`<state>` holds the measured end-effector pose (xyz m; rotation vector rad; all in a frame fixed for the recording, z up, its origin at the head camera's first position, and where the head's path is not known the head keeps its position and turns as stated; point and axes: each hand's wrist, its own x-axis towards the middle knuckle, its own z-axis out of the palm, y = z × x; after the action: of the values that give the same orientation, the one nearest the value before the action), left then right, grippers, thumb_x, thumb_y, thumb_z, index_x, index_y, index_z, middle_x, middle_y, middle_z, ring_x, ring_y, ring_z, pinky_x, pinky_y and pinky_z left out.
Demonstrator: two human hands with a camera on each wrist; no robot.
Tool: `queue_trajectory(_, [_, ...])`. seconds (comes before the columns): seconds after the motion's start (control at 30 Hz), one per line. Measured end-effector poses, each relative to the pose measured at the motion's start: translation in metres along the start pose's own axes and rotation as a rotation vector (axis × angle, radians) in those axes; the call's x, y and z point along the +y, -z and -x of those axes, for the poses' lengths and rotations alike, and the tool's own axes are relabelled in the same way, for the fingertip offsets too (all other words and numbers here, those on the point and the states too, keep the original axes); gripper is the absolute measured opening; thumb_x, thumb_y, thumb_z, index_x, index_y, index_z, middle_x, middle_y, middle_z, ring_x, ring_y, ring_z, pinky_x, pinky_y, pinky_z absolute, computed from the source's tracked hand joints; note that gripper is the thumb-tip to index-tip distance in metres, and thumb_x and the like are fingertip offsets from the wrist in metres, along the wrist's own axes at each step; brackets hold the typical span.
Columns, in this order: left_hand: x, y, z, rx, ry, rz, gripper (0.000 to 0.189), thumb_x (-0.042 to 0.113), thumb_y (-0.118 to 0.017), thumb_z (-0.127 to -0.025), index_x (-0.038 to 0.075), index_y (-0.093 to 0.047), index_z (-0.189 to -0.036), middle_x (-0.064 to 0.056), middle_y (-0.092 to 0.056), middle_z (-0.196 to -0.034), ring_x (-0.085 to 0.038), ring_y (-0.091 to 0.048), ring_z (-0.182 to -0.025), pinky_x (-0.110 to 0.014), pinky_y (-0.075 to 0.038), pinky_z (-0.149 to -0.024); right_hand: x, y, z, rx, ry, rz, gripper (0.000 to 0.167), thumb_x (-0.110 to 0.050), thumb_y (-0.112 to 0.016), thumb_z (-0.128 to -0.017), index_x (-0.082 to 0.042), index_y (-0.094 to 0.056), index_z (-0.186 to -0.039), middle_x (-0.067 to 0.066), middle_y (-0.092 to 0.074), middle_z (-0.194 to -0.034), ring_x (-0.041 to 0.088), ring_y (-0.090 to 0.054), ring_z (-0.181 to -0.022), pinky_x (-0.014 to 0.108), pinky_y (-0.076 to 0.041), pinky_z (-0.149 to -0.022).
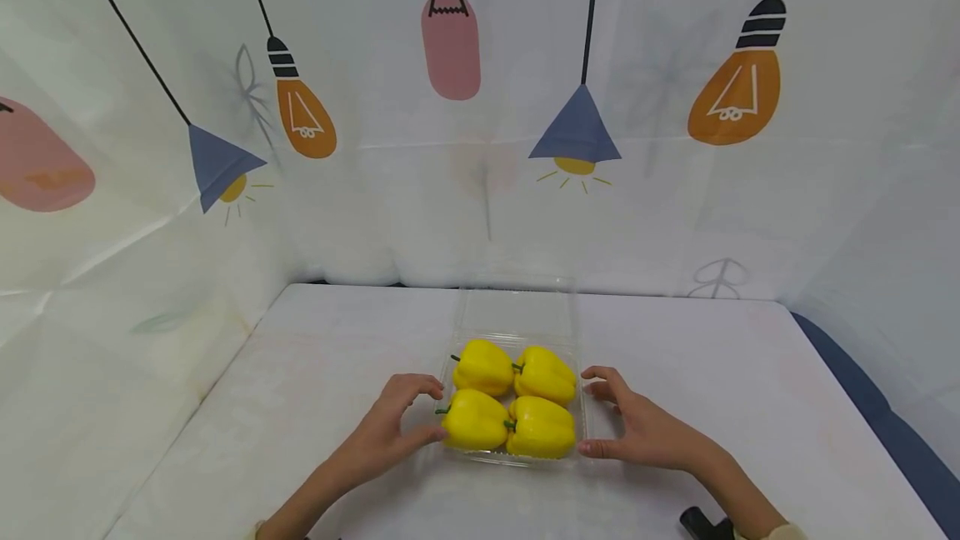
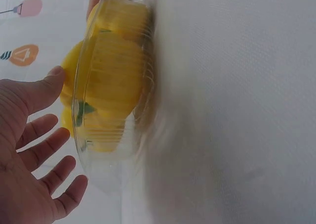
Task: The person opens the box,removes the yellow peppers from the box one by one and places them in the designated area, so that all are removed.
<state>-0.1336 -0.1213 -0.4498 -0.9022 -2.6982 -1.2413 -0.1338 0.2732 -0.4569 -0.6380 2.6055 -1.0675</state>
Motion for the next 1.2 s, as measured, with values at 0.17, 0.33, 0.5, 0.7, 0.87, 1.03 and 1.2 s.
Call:
queue_trajectory(0.17, [0.003,-0.002,-0.003,-0.002,-0.043,-0.037,0.042,0.04,-0.078,-0.084,0.018,-0.058,-0.114,0.004,-0.057,-0.129,-0.014,-0.042,-0.122,-0.043,-0.041,-0.101,-0.001,0.0,0.0,0.003,0.007,0.012,0.086,-0.042,-0.079,-0.083,-0.017,-0.024,-0.144,0.017,-0.051,-0.139,0.039,-0.051,-0.124,0.05,-0.046,-0.095])
queue_trajectory(0.33, [0.005,-0.005,-0.006,-0.021,-0.045,-0.061,0.044,0.044,-0.077,-0.083,0.021,-0.058,-0.115,0.006,-0.056,-0.134,-0.015,-0.041,-0.125,-0.047,-0.039,-0.102,-0.002,0.0,0.0,-0.004,-0.006,-0.002,0.086,-0.042,-0.078,-0.083,-0.016,-0.023,-0.145,0.019,-0.05,-0.139,0.041,-0.05,-0.124,0.054,-0.045,-0.095])
queue_trajectory(0.5, [0.006,-0.007,-0.007,-0.048,-0.018,-0.048,0.047,0.045,-0.077,-0.082,0.022,-0.056,-0.117,0.007,-0.055,-0.133,-0.015,-0.04,-0.126,-0.047,-0.039,-0.102,-0.002,0.0,0.0,-0.014,-0.032,-0.02,0.087,-0.045,-0.077,-0.083,-0.018,-0.022,-0.146,0.019,-0.049,-0.14,0.042,-0.049,-0.126,0.057,-0.043,-0.096])
queue_trajectory(0.7, [0.008,-0.011,-0.007,-0.053,0.001,-0.088,0.054,0.049,-0.077,-0.08,0.022,-0.055,-0.122,0.011,-0.054,-0.13,-0.015,-0.04,-0.127,-0.047,-0.039,-0.101,-0.003,0.001,0.002,-0.017,-0.02,-0.027,0.087,-0.044,-0.077,-0.084,-0.017,-0.022,-0.146,0.021,-0.049,-0.139,0.045,-0.049,-0.125,0.061,-0.042,-0.095])
queue_trajectory(0.87, [0.008,-0.014,-0.007,-0.058,0.011,-0.111,0.063,0.053,-0.075,-0.08,0.021,-0.054,-0.129,0.013,-0.053,-0.129,-0.015,-0.039,-0.128,-0.047,-0.039,-0.101,-0.004,0.001,0.002,-0.013,-0.025,-0.023,0.086,-0.042,-0.077,-0.084,-0.017,-0.022,-0.145,0.021,-0.05,-0.139,0.044,-0.05,-0.124,0.062,-0.042,-0.094])
queue_trajectory(1.03, [0.009,-0.014,-0.007,-0.061,0.024,-0.117,0.065,0.049,-0.078,-0.079,0.02,-0.053,-0.131,0.013,-0.053,-0.129,-0.016,-0.039,-0.129,-0.047,-0.039,-0.101,-0.003,0.0,0.001,-0.01,-0.032,-0.022,0.086,-0.043,-0.077,-0.084,-0.018,-0.022,-0.146,0.021,-0.049,-0.139,0.044,-0.05,-0.124,0.062,-0.042,-0.095])
queue_trajectory(1.2, [0.009,-0.014,-0.008,-0.064,0.032,-0.116,0.065,0.052,-0.078,-0.079,0.021,-0.053,-0.131,0.013,-0.054,-0.128,-0.016,-0.039,-0.127,-0.047,-0.039,-0.101,-0.002,0.0,0.0,-0.014,-0.036,-0.02,0.087,-0.043,-0.077,-0.084,-0.018,-0.022,-0.146,0.02,-0.05,-0.139,0.043,-0.05,-0.124,0.061,-0.043,-0.095])
